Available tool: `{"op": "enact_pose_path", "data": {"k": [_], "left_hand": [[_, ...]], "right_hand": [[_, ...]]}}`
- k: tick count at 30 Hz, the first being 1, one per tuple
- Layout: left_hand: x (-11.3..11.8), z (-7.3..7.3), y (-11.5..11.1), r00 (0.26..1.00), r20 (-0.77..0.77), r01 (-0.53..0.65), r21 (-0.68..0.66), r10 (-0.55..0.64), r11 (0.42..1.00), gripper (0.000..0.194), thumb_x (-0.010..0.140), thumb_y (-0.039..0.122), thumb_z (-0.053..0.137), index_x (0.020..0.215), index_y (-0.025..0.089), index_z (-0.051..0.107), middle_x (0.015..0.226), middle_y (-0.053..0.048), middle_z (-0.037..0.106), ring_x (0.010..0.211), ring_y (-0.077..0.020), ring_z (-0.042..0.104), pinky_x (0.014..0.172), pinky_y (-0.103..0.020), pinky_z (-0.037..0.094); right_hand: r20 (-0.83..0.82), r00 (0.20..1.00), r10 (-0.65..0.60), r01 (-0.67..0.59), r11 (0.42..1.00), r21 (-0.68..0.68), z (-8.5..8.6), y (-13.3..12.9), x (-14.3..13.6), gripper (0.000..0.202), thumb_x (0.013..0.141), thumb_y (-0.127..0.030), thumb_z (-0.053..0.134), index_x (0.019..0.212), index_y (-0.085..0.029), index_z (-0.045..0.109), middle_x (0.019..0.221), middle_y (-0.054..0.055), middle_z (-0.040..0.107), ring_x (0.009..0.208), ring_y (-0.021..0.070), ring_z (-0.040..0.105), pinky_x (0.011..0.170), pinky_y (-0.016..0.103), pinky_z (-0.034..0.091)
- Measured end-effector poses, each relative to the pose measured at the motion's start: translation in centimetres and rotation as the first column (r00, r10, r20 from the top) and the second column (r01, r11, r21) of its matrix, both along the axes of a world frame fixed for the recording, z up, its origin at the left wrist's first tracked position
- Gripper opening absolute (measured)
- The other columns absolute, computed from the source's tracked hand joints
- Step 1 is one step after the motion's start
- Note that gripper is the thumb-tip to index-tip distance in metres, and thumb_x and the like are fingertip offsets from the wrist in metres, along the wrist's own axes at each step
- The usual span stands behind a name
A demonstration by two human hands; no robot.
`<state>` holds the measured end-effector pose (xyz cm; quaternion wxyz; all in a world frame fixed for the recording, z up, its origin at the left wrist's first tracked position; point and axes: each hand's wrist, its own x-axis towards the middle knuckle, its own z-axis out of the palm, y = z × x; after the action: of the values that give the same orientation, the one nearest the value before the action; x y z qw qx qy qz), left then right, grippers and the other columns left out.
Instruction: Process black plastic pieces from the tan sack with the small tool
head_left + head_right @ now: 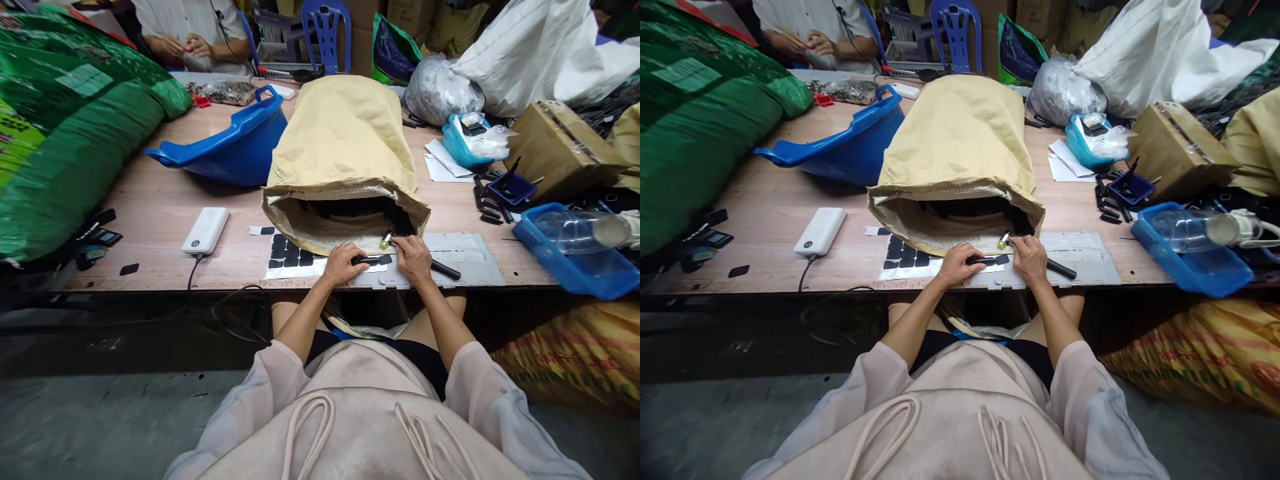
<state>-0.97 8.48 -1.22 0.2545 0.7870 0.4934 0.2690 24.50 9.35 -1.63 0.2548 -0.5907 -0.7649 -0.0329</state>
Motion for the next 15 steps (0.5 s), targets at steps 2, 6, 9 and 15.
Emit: {"op": "enact_pose_path", "data": {"k": [2,6,9,15], "left_hand": [[-0.1,-0.1,0.1,1.0,-0.008,0.014,0.007,-0.014,1.0,0.019,0.088,0.035,0.077,0.102,0.023,0.079,0.094,-0.005,0.07,0.096,-0.0241,0.063,0.089,-0.036,0.048],[0.0,0.6,-0.3,0.999,-0.037,0.006,0.016,-0.005,1.0,0.02,0.097,0.037,0.065,0.105,0.021,0.076,0.1,-0.007,0.071,0.099,-0.0253,0.061,0.091,-0.039,0.046],[0.6,1.8,-2.5,1.0,0.014,0.027,0.04,-0.028,0.999,0.027,0.104,0.038,0.053,0.108,0.02,0.073,0.103,-0.008,0.072,0.099,-0.0253,0.061,0.092,-0.04,0.046],[2.2,1.5,-10.8,0.904,0.249,0.387,-0.127,-0.348,0.914,0.043,0.109,0.05,0.038,0.112,0.02,0.07,0.098,-0.007,0.073,0.088,-0.0189,0.065,0.084,-0.03,0.048]], "right_hand": [[-0.004,1.0,0.001,-0.001,1.0,-0.003,0.0,0.0,0.0,0.033,0.097,-0.02,0.053,0.121,-0.025,0.075,0.101,0.008,0.068,0.097,0.0246,0.055,0.087,0.036,0.043],[-0.014,1.0,0.012,-0.012,1.0,-0.005,0.1,0.0,-0.2,0.031,0.097,-0.02,0.053,0.12,-0.024,0.075,0.101,0.008,0.068,0.098,0.0244,0.056,0.087,0.036,0.043],[-0.016,1.0,0.011,-0.011,1.0,-0.007,0.1,0.0,-0.2,0.03,0.097,-0.021,0.054,0.119,-0.024,0.074,0.101,0.008,0.068,0.098,0.0243,0.055,0.087,0.035,0.043],[-0.015,1.0,0.006,-0.006,1.0,-0.02,0.2,-0.1,-0.2,0.032,0.096,-0.021,0.053,0.12,-0.024,0.074,0.1,0.008,0.067,0.098,0.0248,0.055,0.087,0.036,0.043]]}}
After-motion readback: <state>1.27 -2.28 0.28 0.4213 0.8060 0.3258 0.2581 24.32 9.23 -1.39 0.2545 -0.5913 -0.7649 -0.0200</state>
